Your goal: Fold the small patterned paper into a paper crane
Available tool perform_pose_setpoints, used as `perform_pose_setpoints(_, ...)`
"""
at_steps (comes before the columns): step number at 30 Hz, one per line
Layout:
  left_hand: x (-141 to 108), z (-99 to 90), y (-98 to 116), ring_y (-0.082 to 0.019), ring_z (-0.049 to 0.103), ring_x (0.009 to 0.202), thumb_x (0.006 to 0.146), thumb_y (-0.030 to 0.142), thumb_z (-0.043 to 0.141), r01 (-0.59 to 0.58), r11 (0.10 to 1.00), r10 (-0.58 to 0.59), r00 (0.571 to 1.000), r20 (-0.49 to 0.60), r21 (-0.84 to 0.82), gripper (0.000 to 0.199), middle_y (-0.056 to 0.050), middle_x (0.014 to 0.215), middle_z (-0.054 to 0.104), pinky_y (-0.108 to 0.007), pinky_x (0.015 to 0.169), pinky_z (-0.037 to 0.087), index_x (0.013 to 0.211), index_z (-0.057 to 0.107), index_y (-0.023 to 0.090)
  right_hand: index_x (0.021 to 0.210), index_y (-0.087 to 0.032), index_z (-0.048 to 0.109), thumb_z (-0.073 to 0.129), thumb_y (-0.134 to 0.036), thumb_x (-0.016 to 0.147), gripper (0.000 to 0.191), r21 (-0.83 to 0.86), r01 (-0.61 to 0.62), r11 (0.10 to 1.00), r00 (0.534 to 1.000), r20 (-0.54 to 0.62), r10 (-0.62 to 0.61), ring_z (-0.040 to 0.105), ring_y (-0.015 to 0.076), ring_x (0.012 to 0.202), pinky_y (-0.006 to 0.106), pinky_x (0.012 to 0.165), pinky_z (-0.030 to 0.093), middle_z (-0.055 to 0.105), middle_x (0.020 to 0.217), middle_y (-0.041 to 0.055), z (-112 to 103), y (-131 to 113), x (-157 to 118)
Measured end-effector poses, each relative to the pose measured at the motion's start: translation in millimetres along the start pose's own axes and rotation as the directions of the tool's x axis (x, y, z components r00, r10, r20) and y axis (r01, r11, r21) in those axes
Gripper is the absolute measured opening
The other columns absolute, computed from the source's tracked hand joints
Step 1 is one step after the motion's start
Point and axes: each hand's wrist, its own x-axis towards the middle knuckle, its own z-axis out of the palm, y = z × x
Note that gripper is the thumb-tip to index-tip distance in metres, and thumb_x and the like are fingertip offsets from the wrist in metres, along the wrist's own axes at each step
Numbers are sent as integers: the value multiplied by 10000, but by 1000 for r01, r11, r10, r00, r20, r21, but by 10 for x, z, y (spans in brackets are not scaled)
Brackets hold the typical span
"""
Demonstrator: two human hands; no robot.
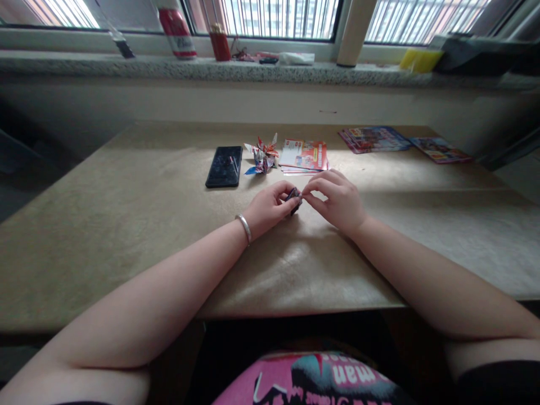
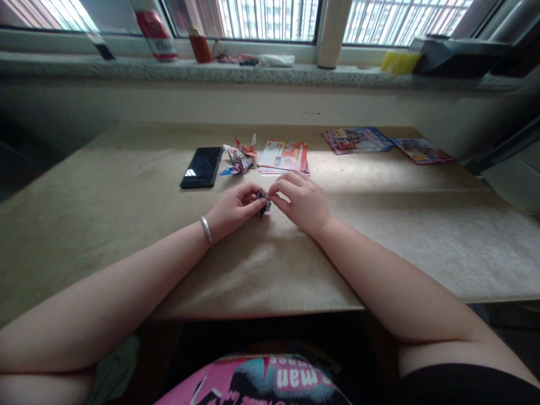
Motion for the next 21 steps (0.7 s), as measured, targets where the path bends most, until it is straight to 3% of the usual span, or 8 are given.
perform_pose_setpoints(10,-6,-18,41,-117,540,686,784,332,646,-25,957,58,993,-104,290,180,4,714,618,-241,646,421,812,633,154,778,-224,671,632,-237,865,97,-34,-43,998,998,47,45,626,189,812,338,783,502,709,825,32,7,-55,2)
perform_pose_setpoints(18,-4,-27,32,-118,558,682,805,324,595,-1,984,11,999,-52,180,213,-18,774,654,-236,627,433,897,658,142,756,-216,684,689,-260,810,70,146,-240,960,969,105,226,571,143,665,275,612,458,645,710,6,66,20,-25)
perform_pose_setpoints(21,2,-21,26,-114,563,674,795,318,593,1,992,4,999,-36,126,204,-13,779,643,-230,623,441,896,638,147,762,-214,674,676,-257,820,72,143,-224,964,973,96,211,579,149,689,276,621,461,643,721,11,69,13,-24)
